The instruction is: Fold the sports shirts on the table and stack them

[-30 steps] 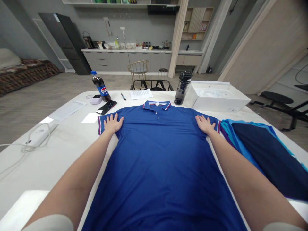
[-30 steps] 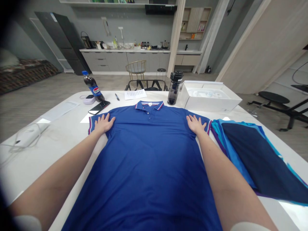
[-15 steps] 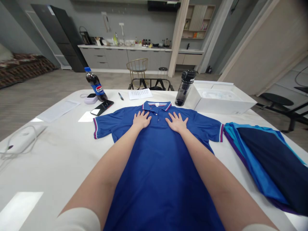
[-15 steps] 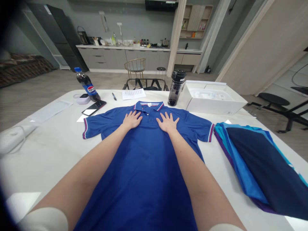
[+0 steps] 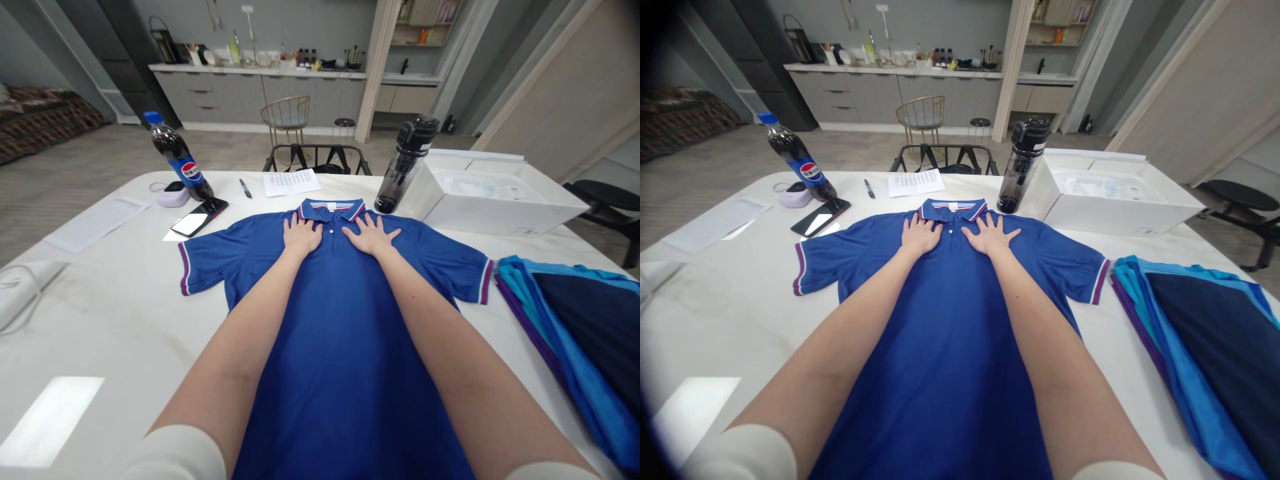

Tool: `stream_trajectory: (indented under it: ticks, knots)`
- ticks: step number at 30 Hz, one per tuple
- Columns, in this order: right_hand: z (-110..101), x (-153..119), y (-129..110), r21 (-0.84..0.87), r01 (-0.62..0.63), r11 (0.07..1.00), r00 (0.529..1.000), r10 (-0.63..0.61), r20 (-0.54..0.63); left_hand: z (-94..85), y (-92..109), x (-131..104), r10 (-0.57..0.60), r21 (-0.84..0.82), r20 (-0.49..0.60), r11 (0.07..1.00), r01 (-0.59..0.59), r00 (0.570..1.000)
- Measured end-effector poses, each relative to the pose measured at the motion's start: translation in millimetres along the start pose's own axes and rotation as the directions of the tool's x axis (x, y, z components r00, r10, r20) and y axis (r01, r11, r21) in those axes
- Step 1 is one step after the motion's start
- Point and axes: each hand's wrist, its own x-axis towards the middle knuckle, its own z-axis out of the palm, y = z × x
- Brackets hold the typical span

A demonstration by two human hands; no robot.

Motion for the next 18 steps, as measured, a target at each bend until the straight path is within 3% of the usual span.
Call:
stream_trajectory:
  ticks: [5, 9, 15, 18]
  knots:
    - [2.9, 4.4, 2.8, -0.002, 0.013, 1.000, 0.999, -0.013, -0.052, 1.6, -1.9, 6.8, 0.019, 0.008, -0.020, 1.000, -0.019, 1.000]
    - [0.2, -7.9, 2.1, 0.010, 0.028, 1.000, 0.996, -0.027, -0.091, -2.4, -5.1, -0.7, 0.055, -0.005, 0.009, 0.998, -0.055, 0.998]
    - [10.7, -64.6, -13.3, 0.043, 0.134, 0.990, 0.984, -0.128, -0.122, -4.5, 0.5, -56.4, 0.096, 0.002, -0.016, 0.995, -0.096, 0.995]
    - [18.9, -94.0, -7.8, 0.035, 0.092, 0.995, 0.992, -0.088, -0.093, -1.7, -1.5, -94.9, 0.147, 0.035, -0.062, 0.989, -0.145, 0.987]
